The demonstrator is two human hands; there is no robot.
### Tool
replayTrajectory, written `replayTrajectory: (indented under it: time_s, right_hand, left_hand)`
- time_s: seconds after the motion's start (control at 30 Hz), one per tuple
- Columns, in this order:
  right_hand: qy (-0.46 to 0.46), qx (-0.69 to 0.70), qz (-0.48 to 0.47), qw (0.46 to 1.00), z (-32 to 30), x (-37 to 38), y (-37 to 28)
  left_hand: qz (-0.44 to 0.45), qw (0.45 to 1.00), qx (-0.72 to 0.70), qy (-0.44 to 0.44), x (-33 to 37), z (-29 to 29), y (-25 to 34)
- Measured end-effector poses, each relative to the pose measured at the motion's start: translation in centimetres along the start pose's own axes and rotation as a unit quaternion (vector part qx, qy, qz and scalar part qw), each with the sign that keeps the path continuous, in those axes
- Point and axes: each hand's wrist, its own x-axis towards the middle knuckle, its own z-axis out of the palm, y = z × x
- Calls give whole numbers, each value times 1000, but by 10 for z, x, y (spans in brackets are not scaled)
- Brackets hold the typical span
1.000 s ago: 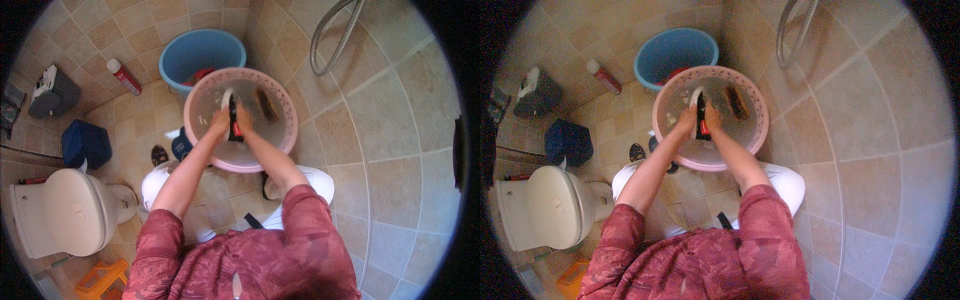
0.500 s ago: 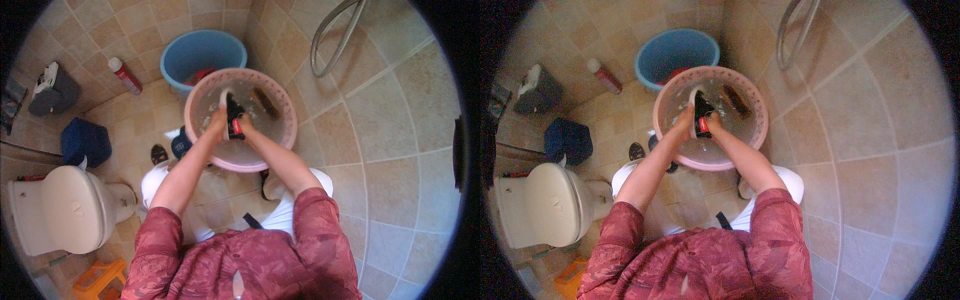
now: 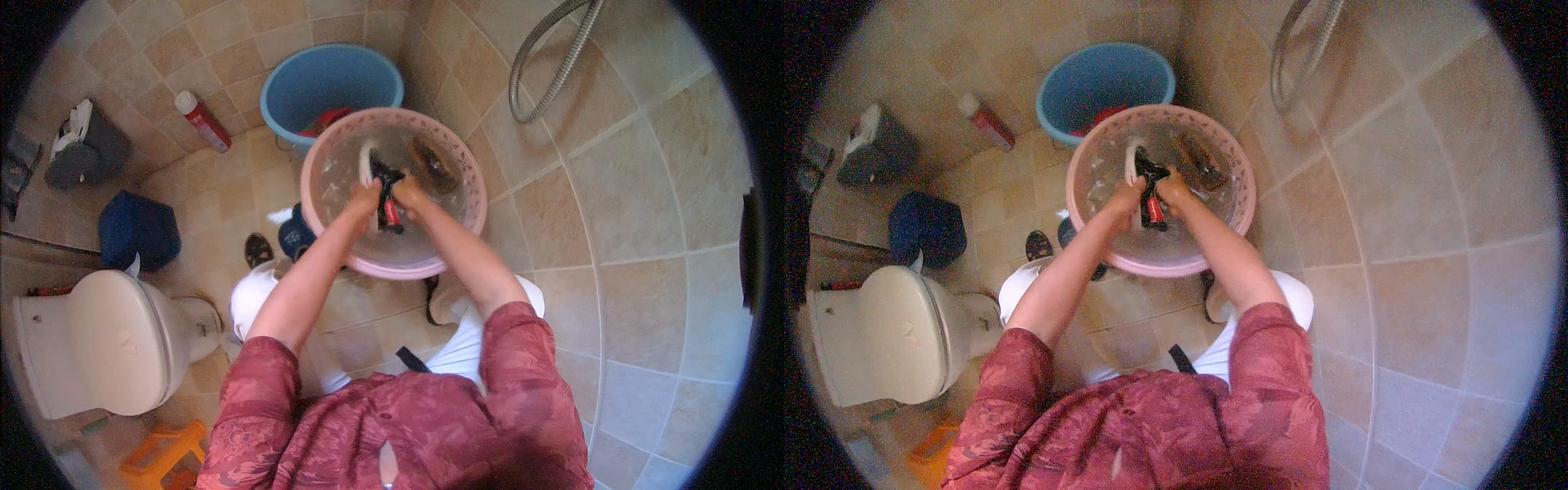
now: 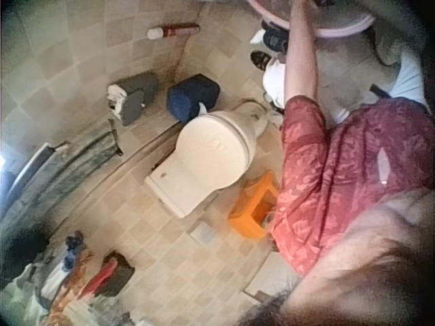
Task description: The person washes shoes in a basin of water using a brush. They scrub the exterior, soles, and interiors of the shoes by hand before placing them aside.
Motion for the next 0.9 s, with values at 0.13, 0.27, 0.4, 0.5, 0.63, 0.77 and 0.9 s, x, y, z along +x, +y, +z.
replayTrajectory:
  time_s: [0.13, 0.27, 0.4, 0.5, 0.63, 0.77, 0.9]
  right_hand:
    - [23, 189, 27, 981, -9, -43, 7]
    - [43, -47, -58, 996, 44, -75, -42]
    - [116, -115, -35, 986, 20, -43, -12]
    - [8, -120, 59, 991, 13, -28, -25]
    - [113, -203, 62, 971, 0, 31, 8]
    - [156, -127, 57, 978, -2, 39, 2]
    - [51, 22, 4, 998, 10, -4, -14]
  left_hand:
    - [-16, 999, 7, 40, -18, 28, 19]
    - [17, 998, -64, 25, 9, -29, 0]
    - [158, 983, 62, 64, -36, 14, 30]
    - [13, 998, -50, 45, -36, 7, 37]
    - [27, 993, 112, 6, -37, 15, 38]
    - [59, 994, 85, 19, -28, 15, 18]
    - [95, 994, 22, -41, -54, 14, 46]
